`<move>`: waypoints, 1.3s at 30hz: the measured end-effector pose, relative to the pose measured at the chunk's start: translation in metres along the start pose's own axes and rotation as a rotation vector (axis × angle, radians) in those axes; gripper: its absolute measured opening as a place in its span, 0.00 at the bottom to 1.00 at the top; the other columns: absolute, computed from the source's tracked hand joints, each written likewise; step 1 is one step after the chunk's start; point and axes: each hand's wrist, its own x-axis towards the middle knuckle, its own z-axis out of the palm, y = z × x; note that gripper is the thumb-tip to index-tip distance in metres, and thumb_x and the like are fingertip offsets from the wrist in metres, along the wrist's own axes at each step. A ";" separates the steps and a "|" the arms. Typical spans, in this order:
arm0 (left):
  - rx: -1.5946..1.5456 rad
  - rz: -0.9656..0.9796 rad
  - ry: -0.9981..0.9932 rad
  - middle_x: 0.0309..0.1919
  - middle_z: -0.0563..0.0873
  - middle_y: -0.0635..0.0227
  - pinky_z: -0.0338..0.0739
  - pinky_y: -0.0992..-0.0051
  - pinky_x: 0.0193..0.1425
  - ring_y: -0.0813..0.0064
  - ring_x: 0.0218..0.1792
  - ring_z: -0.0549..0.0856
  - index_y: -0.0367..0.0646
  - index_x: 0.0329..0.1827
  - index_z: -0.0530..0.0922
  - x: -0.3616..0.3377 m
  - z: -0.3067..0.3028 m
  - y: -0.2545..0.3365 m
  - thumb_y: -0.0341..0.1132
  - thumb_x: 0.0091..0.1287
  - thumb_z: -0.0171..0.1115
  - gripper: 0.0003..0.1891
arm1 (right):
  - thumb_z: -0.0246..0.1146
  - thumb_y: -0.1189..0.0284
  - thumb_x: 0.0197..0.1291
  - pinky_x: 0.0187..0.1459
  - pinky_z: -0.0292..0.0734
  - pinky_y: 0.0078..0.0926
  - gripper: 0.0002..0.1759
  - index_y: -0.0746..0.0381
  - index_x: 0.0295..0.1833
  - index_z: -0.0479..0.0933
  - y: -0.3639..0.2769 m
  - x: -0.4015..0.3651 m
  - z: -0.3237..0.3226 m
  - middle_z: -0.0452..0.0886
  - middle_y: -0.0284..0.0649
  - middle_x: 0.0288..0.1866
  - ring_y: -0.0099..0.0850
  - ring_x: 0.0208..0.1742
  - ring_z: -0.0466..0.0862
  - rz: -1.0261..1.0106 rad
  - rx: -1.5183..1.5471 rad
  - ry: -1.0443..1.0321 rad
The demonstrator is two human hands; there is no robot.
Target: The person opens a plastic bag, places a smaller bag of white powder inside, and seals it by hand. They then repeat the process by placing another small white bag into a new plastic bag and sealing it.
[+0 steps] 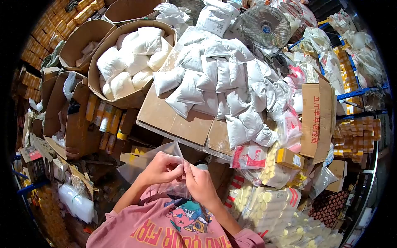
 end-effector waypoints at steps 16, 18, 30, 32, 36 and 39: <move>-0.004 -0.095 0.037 0.22 0.85 0.65 0.77 0.80 0.31 0.83 0.24 0.83 0.33 0.34 0.84 -0.003 -0.002 -0.008 0.33 0.57 0.64 0.10 | 0.57 0.75 0.61 0.39 0.76 0.28 0.16 0.71 0.53 0.72 0.017 -0.006 -0.003 0.81 0.52 0.32 0.24 0.35 0.81 -0.053 -0.114 -0.181; 0.010 -0.089 0.049 0.21 0.85 0.65 0.77 0.81 0.30 0.83 0.24 0.83 0.33 0.33 0.83 -0.003 -0.001 -0.007 0.33 0.57 0.63 0.09 | 0.56 0.74 0.63 0.40 0.76 0.26 0.16 0.71 0.55 0.72 0.015 -0.005 -0.005 0.82 0.50 0.32 0.22 0.36 0.80 -0.052 -0.113 -0.209; -0.189 -0.056 0.082 0.23 0.80 0.75 0.71 0.85 0.30 0.89 0.26 0.78 0.40 0.40 0.77 -0.012 -0.003 0.004 0.27 0.55 0.70 0.11 | 0.51 0.67 0.75 0.51 0.79 0.22 0.19 0.73 0.58 0.74 0.022 -0.005 -0.019 0.82 0.37 0.46 0.21 0.48 0.80 0.075 0.495 -0.359; -0.152 -0.060 0.097 0.28 0.80 0.73 0.72 0.83 0.32 0.86 0.28 0.77 0.39 0.42 0.79 -0.014 -0.004 0.005 0.27 0.53 0.72 0.14 | 0.56 0.69 0.72 0.45 0.81 0.20 0.16 0.73 0.50 0.79 0.020 -0.005 -0.021 0.84 0.38 0.42 0.21 0.41 0.82 0.089 0.540 -0.248; 0.140 0.212 0.121 0.39 0.82 0.64 0.78 0.78 0.39 0.77 0.35 0.81 0.39 0.55 0.81 -0.009 0.001 0.007 0.28 0.51 0.74 0.25 | 0.63 0.74 0.65 0.35 0.76 0.15 0.10 0.72 0.44 0.82 0.014 -0.002 -0.021 0.83 0.33 0.34 0.16 0.33 0.79 0.120 0.633 -0.029; 0.327 0.256 0.117 0.46 0.84 0.58 0.80 0.72 0.48 0.66 0.43 0.85 0.39 0.58 0.80 -0.008 0.009 0.011 0.29 0.51 0.75 0.28 | 0.62 0.75 0.64 0.33 0.78 0.17 0.09 0.72 0.42 0.82 0.034 0.005 -0.014 0.84 0.33 0.31 0.15 0.32 0.80 -0.002 0.346 0.112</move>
